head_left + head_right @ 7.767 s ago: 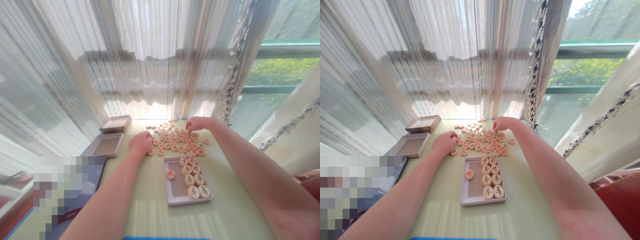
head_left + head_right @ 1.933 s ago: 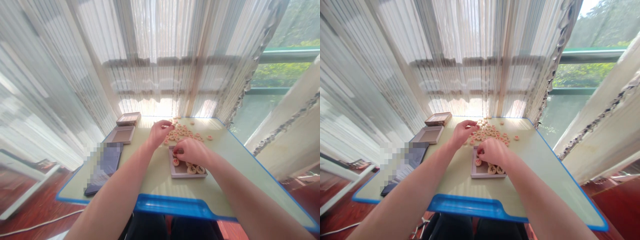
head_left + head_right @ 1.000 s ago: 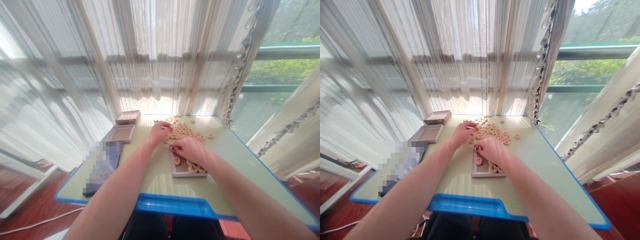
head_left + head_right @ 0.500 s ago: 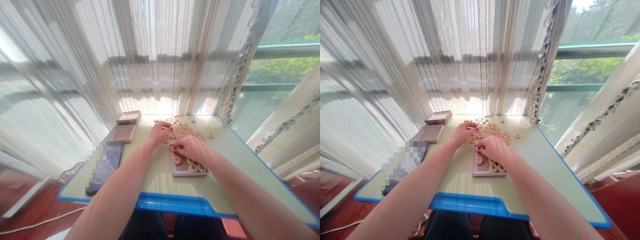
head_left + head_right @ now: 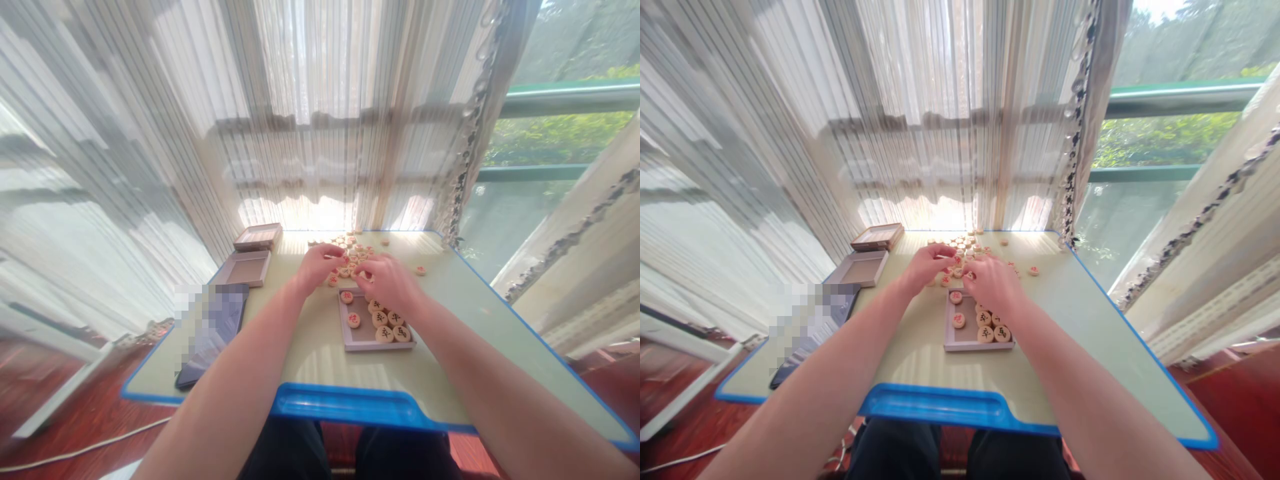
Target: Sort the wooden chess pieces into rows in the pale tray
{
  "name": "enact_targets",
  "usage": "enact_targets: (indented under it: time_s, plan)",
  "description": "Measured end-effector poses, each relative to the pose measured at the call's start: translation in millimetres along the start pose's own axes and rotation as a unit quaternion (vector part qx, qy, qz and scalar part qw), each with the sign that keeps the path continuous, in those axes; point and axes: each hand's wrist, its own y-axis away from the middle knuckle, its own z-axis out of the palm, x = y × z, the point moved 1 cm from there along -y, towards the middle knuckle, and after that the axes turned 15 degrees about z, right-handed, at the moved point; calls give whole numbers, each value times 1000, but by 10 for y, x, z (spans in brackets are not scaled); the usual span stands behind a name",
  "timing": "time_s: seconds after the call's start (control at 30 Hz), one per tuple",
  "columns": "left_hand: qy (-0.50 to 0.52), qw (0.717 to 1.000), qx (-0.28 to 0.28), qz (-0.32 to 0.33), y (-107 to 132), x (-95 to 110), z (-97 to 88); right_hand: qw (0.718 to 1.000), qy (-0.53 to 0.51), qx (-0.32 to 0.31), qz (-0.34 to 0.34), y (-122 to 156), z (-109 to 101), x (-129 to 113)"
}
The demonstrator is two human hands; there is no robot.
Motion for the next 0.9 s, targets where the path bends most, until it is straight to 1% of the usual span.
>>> enact_targets:
  time_s: [0.07,0.17,0.27,0.33,0.43,0.53,0.73,0.83,0.9]
  plan:
    - [16,1000,-9,-4,9,10,-6,999,-6,35,13,-13,29,25]
    - [50,998,-28,-2,33,53,1,998,-17,61,16,-13,65,46]
    - [108,992,-71,2,62,114,28,997,-19,71,0,-8,85,47]
    - [142,986,-90,-5,79,142,41,997,-10,77,-13,-8,93,43]
    - [167,981,-98,-27,93,159,40,996,1,86,-18,-6,104,34]
    - [164,980,-107,-44,102,174,31,997,-3,80,-21,0,112,22]
    - [152,981,-106,-55,110,204,35,998,-15,58,-18,2,85,19]
    - [152,985,-67,-46,92,177,12,999,-19,35,-26,8,52,17]
    - [149,988,-32,-39,73,146,-19,999,-16,-5,-39,27,28,0]
